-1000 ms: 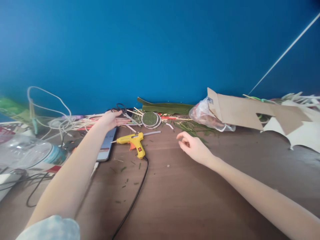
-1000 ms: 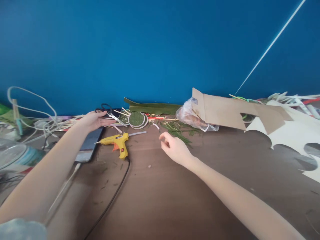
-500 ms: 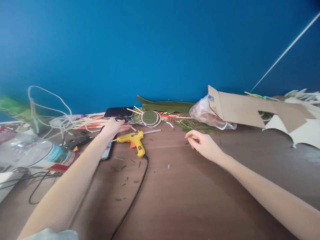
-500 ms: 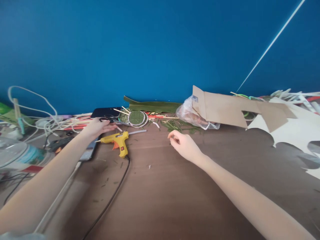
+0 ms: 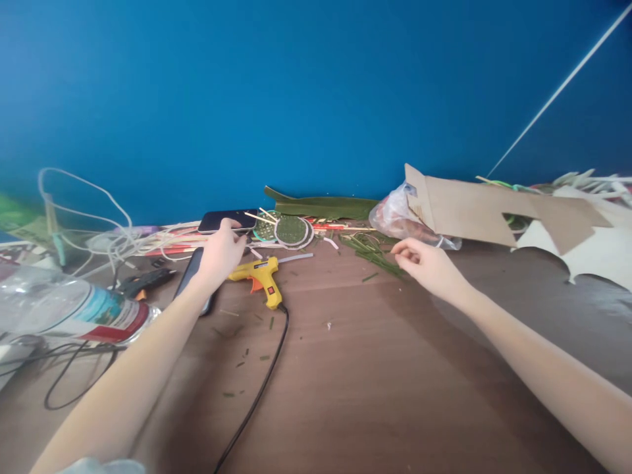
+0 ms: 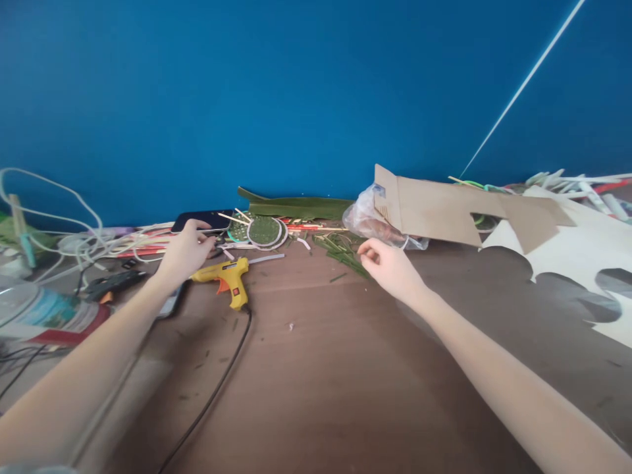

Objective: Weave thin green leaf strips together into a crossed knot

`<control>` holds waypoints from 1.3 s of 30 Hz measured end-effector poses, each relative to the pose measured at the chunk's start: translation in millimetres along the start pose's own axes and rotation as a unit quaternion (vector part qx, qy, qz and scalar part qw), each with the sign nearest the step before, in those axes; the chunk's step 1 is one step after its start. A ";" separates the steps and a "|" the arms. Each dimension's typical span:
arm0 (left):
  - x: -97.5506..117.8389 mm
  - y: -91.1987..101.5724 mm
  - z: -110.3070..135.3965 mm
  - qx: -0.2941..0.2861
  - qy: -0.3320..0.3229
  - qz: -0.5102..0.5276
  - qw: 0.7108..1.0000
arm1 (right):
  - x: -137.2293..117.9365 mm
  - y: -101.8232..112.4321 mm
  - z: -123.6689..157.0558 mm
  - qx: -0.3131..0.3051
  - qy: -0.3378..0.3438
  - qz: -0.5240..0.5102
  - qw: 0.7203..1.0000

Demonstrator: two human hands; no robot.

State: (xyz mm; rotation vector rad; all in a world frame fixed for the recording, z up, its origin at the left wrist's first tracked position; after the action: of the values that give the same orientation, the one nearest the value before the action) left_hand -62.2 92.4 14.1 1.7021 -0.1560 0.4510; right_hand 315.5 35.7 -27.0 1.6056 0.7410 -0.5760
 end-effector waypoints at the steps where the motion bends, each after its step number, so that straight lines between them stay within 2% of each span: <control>1: 9.8 -1.7 9.1 -0.013 -0.029 -0.008 0.999 | 3.6 2.1 -1.9 -0.001 -0.003 0.019 1.000; 4: 44.9 -26.2 51.3 -0.161 -0.144 0.036 0.976 | 4.3 -1.9 -5.5 -0.023 0.016 0.056 0.998; 7: 79.6 -47.8 103.9 -0.245 -0.316 0.006 0.917 | -9.4 -18.4 -4.9 -0.060 0.073 0.064 0.993; 9: 88.2 -59.2 128.8 -0.277 -0.378 -0.027 0.883 | -17.3 -34.2 -2.9 -0.104 0.095 0.061 0.988; 12: 82.7 -64.6 139.7 -0.280 -0.382 -0.063 0.878 | -20.0 -48.8 -2.5 -0.128 0.086 0.078 0.985; 16: 65.7 -58.3 136.5 -0.279 -0.353 -0.063 0.891 | -15.8 -48.7 -8.1 -0.090 0.051 0.118 0.988; 19: 55.1 -54.4 132.1 -0.275 -0.335 -0.061 0.899 | -21.7 -48.8 -12.8 -0.062 0.066 0.151 0.984; 23: 49.2 -54.2 127.0 -0.254 -0.312 -0.090 0.911 | -38.8 -62.2 -22.3 -0.059 0.102 0.166 0.979; 25: 55.3 -53.5 130.0 -0.231 -0.330 -0.112 0.908 | -47.8 -70.2 -30.0 -0.058 0.114 0.162 0.978; 28: 76.9 -51.1 147.5 -0.201 -0.404 -0.103 0.886 | -59.0 -76.1 -42.3 -0.049 0.120 0.144 0.981; 31: 97.7 -54.8 173.4 -0.234 -0.470 -0.067 0.848 | -65.3 -76.1 -48.7 -0.053 0.109 0.103 0.987; 34: 108.1 -62.7 188.0 -0.312 -0.467 0.010 0.828 | -70.2 -85.8 -45.0 -0.131 0.108 0.035 0.985; 36: 110.0 -67.8 186.8 -0.338 -0.454 0.044 0.823 | -73.9 -94.8 -39.9 -0.191 0.114 -0.043 0.974; 37: 109.6 -69.5 182.4 -0.335 -0.448 0.048 0.827 | -75.0 -96.6 -38.8 -0.204 0.113 -0.085 0.969; 39: 106.4 -70.8 169.1 -0.296 -0.449 0.019 0.843 | -74.0 -90.0 -42.2 -0.168 0.113 -0.133 0.970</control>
State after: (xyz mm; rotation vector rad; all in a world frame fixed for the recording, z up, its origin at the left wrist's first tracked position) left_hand 94.8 -42.8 -30.2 1.1653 -0.9173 -0.3899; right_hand 197.6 73.9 -26.6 1.2759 1.1721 -0.4315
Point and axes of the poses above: each hand's wrist, its own z-axis away from the middle knuckle, its own y-axis out of the back of the hand, x = y × z, the point moved 7 cm from there along -z, towards the middle knuckle, and after that the axes turned 6 degrees about -z, right-handed, at the moved point
